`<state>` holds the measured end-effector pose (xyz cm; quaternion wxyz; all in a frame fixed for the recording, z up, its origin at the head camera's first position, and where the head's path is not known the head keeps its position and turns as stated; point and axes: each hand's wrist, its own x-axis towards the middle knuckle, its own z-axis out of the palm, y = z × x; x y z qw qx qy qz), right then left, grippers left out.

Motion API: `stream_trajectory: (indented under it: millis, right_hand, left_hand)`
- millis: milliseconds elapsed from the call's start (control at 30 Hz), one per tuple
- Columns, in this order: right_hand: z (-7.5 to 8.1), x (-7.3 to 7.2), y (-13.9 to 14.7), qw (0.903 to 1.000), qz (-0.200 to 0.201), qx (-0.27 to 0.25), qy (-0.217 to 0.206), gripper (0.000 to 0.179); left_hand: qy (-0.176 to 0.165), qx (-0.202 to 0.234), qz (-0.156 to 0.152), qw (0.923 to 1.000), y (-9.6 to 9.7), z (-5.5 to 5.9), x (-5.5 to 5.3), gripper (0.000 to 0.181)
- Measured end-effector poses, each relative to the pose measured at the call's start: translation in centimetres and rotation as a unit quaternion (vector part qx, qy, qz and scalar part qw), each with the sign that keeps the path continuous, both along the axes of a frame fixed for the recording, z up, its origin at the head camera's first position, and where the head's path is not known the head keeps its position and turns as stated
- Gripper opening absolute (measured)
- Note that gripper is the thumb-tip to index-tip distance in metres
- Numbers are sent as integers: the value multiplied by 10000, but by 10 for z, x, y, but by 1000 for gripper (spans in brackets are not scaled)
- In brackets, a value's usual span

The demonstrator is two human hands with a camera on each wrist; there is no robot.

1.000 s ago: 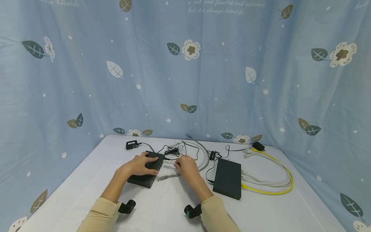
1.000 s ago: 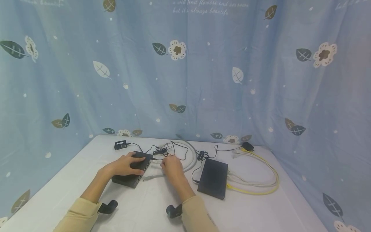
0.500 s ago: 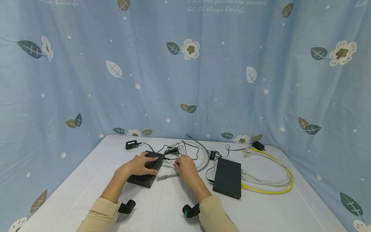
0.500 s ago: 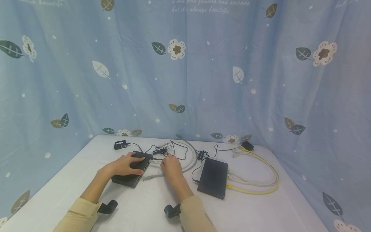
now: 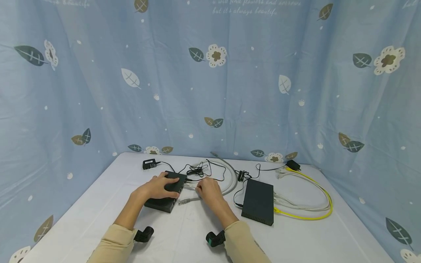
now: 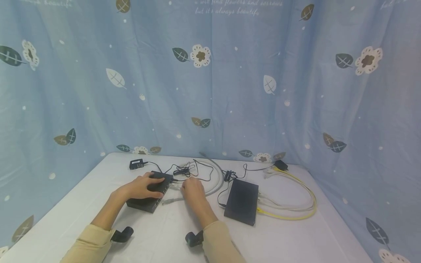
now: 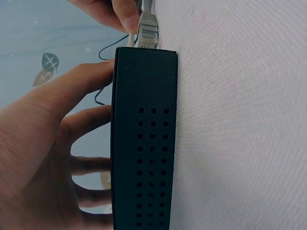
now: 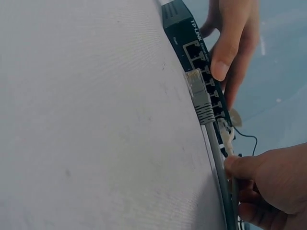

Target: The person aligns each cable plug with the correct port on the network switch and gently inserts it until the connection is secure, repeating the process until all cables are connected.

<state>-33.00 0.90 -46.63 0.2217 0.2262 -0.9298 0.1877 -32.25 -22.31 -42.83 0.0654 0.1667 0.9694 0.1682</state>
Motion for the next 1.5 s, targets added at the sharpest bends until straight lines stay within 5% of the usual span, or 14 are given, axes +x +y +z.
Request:
stream_trajectory:
  millis: [1500]
  right_hand:
    - [3, -2, -6, 9994, 19, 183, -302, 7]
  left_hand:
    - [29, -23, 26, 10000, 2, 1, 0, 74]
